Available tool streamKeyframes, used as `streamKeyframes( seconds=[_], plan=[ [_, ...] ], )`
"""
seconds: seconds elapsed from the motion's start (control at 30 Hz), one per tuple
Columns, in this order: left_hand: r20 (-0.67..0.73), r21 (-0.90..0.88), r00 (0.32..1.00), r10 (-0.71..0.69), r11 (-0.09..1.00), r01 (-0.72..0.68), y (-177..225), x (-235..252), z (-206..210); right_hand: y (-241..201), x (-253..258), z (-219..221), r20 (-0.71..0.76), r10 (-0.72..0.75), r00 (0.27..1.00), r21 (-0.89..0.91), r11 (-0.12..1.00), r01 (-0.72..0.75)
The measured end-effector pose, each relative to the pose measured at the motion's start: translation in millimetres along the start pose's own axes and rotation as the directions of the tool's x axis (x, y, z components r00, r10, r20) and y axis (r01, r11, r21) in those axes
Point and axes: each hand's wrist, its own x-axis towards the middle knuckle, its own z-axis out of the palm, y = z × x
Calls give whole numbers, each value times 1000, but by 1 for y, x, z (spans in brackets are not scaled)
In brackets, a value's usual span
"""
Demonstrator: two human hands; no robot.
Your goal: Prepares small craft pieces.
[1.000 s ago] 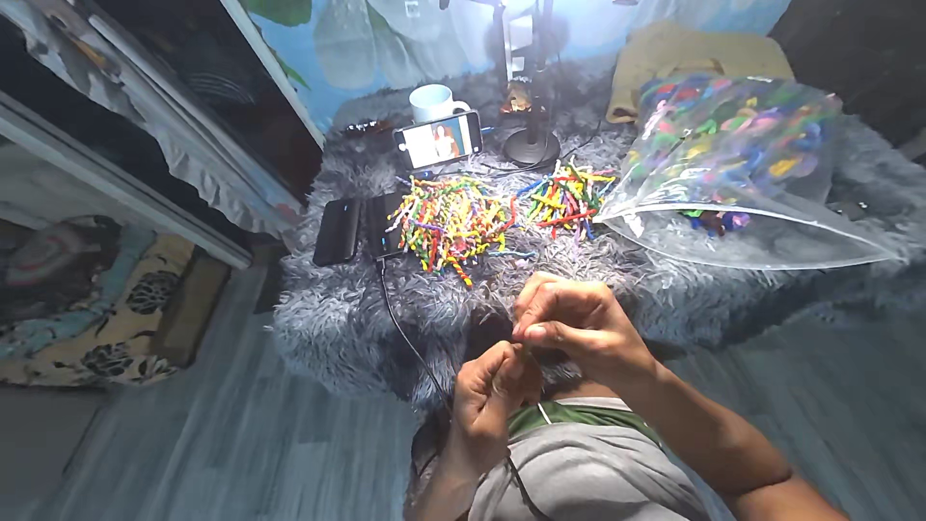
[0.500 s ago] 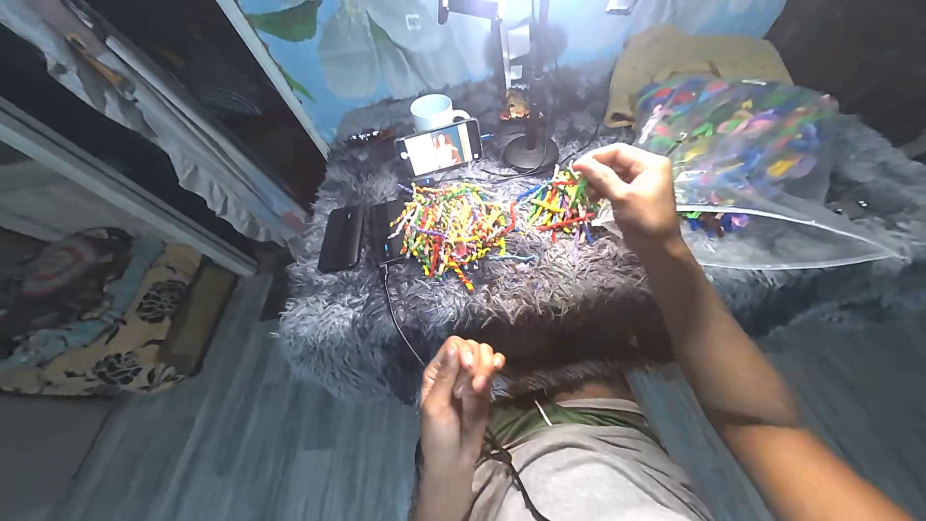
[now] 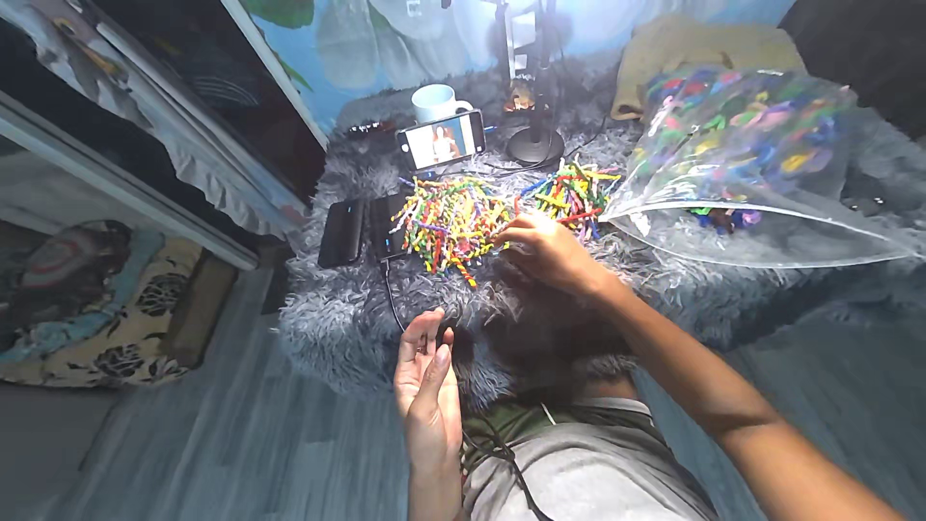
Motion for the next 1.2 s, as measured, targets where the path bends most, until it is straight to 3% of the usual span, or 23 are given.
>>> streamKeyframes(
  seconds=[0.2,0.4,0.53,0.63,0.7,0.83,0.97,1.2],
  plan=[
    [95,27,995,-16,1000,13,-8,-4,1,-1,6,26,26,10,1000,-13,1000,-9],
    [187,269,969,159,941,-206,-11,-3,-1,-17,3,6,-139,-26,990,-38,999,20],
    [246,541,923,298,747,-385,-11,-1,6,-50,-6,-19,-207,-99,973,-111,991,77],
    [355,706,834,422,464,-535,-11,3,13,-81,-19,-30,-252,-232,940,-114,971,209],
    [436,737,786,438,327,-591,-9,4,18,-101,-31,-36,-250,-317,915,-15,946,323],
    [487,658,764,423,398,-640,-4,-4,26,-122,-45,-45,-264,-347,900,184,898,400],
    [499,616,766,404,457,-642,0,-10,25,-125,-48,-39,-362,-245,900,221,915,338],
    [490,602,742,458,437,-668,1,-13,25,-134,-52,-31,-430,-172,886,243,924,297]
  ],
)
